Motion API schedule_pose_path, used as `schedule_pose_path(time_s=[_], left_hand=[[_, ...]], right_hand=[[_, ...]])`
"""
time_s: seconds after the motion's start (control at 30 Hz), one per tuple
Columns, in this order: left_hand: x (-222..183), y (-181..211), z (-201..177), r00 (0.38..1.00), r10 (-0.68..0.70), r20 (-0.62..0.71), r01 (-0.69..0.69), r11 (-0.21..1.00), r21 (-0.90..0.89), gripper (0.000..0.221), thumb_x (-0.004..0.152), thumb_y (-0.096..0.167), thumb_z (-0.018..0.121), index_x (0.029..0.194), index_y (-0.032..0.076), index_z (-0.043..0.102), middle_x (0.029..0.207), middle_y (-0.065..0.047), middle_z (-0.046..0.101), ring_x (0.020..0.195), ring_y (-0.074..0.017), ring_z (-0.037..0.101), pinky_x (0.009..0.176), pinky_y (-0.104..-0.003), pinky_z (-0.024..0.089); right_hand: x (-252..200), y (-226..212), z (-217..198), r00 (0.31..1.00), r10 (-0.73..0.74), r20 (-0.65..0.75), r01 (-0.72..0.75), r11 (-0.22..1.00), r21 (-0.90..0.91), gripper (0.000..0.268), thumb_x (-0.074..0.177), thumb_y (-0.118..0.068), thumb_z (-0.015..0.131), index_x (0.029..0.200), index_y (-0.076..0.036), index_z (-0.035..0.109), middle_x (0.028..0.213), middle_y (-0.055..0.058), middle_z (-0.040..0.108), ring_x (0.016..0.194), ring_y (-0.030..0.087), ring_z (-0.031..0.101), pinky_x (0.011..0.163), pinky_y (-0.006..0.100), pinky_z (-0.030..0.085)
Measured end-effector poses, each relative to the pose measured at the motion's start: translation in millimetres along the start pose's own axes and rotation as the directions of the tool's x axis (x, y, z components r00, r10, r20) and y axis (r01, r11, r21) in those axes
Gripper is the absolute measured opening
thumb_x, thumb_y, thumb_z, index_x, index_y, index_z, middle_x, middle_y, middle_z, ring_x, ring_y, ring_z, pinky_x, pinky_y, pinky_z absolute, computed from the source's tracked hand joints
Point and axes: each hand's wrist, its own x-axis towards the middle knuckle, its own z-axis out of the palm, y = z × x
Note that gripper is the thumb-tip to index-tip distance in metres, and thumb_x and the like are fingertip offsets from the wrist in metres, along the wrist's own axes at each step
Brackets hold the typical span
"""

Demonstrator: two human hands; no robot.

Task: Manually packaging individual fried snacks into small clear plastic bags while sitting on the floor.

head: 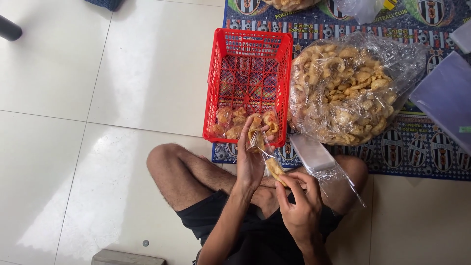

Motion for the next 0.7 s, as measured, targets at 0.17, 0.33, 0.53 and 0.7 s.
schedule_pose_path(time_s=[0.17, 0.33, 0.53, 0.7], left_hand=[[-4, -5, 4, 0.999, -0.026, -0.02, 0.026, 0.999, 0.019, 0.062, 0.103, 0.044, 0.046, 0.158, 0.018, 0.036, 0.13, -0.013, 0.06, 0.104, -0.0194, 0.065, 0.083, -0.033, 0.055], [-6, -8, 8, 0.996, -0.088, -0.015, 0.086, 0.993, -0.074, 0.06, 0.102, 0.043, 0.051, 0.156, 0.021, 0.038, 0.132, -0.014, 0.059, 0.101, -0.0191, 0.067, 0.076, -0.029, 0.059], [-7, -3, 11, 0.993, -0.121, -0.001, 0.121, 0.991, -0.051, 0.065, 0.1, 0.049, 0.05, 0.158, 0.022, 0.037, 0.133, -0.013, 0.059, 0.105, -0.0206, 0.065, 0.084, -0.034, 0.058], [-4, -9, 5, 0.99, -0.139, -0.008, 0.137, 0.987, -0.087, 0.064, 0.099, 0.049, 0.052, 0.156, 0.02, 0.041, 0.133, -0.015, 0.06, 0.105, -0.022, 0.066, 0.079, -0.032, 0.063]], right_hand=[[-2, 5, 17, 0.993, 0.06, -0.1, -0.054, 0.997, 0.062, 0.026, 0.081, 0.002, 0.081, 0.106, -0.002, 0.074, 0.103, 0.009, 0.059, 0.078, 0.015, 0.055, 0.065, 0.025, 0.05], [-6, 11, 30, 0.985, 0.112, -0.128, -0.104, 0.992, 0.067, 0.028, 0.081, -0.006, 0.084, 0.106, -0.004, 0.073, 0.096, 0.004, 0.061, 0.07, 0.012, 0.05, 0.062, 0.026, 0.046], [-10, 12, 34, 0.985, 0.091, -0.149, -0.066, 0.984, 0.164, 0.027, 0.083, -0.006, 0.082, 0.106, -0.002, 0.07, 0.101, 0.005, 0.069, 0.076, 0.013, 0.058, 0.068, 0.025, 0.052], [-10, 18, 39, 0.99, 0.003, -0.139, 0.002, 0.999, 0.034, 0.034, 0.086, -0.007, 0.08, 0.12, -0.007, 0.075, 0.11, 0.005, 0.061, 0.087, 0.016, 0.047, 0.077, 0.028, 0.042]])
